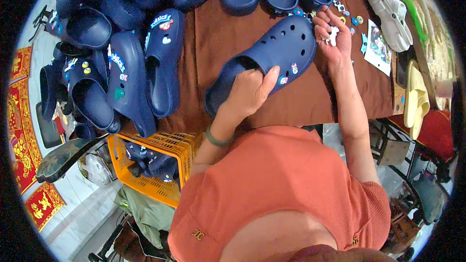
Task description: Manually insert decorative charms into the holes of foam clogs or sandals.
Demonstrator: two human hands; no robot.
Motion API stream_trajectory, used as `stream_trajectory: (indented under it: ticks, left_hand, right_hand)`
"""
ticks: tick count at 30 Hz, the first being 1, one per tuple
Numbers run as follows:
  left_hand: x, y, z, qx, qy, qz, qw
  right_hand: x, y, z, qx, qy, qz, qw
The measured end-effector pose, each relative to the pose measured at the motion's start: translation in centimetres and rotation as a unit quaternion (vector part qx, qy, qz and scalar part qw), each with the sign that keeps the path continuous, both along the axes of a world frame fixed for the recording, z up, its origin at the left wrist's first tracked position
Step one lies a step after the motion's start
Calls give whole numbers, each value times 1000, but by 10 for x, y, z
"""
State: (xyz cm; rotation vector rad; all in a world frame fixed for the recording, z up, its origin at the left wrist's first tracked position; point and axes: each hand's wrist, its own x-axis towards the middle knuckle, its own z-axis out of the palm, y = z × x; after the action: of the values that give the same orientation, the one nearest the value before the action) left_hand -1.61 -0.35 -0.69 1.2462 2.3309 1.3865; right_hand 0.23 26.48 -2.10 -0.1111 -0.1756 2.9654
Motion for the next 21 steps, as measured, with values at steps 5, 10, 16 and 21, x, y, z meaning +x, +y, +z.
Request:
stream_trajectory:
  ticks: [5,10,16,21]
  left_hand:
    - [-2,-2,10,-75,-83,-14,994]
    - [-2,0,16,-92,-119,-9,989]
    - [-2,0,20,-48,-190,22,980]
    - [-1,-1,15,-43,-265,20,963]
  right_hand:
    - [3,1,2,54,23,8,998]
    - [3,-2,4,161,-46,-25,986]
    - [4,0,14,421,-82,-81,900]
    - [7,-1,22,469,-159,-72,866]
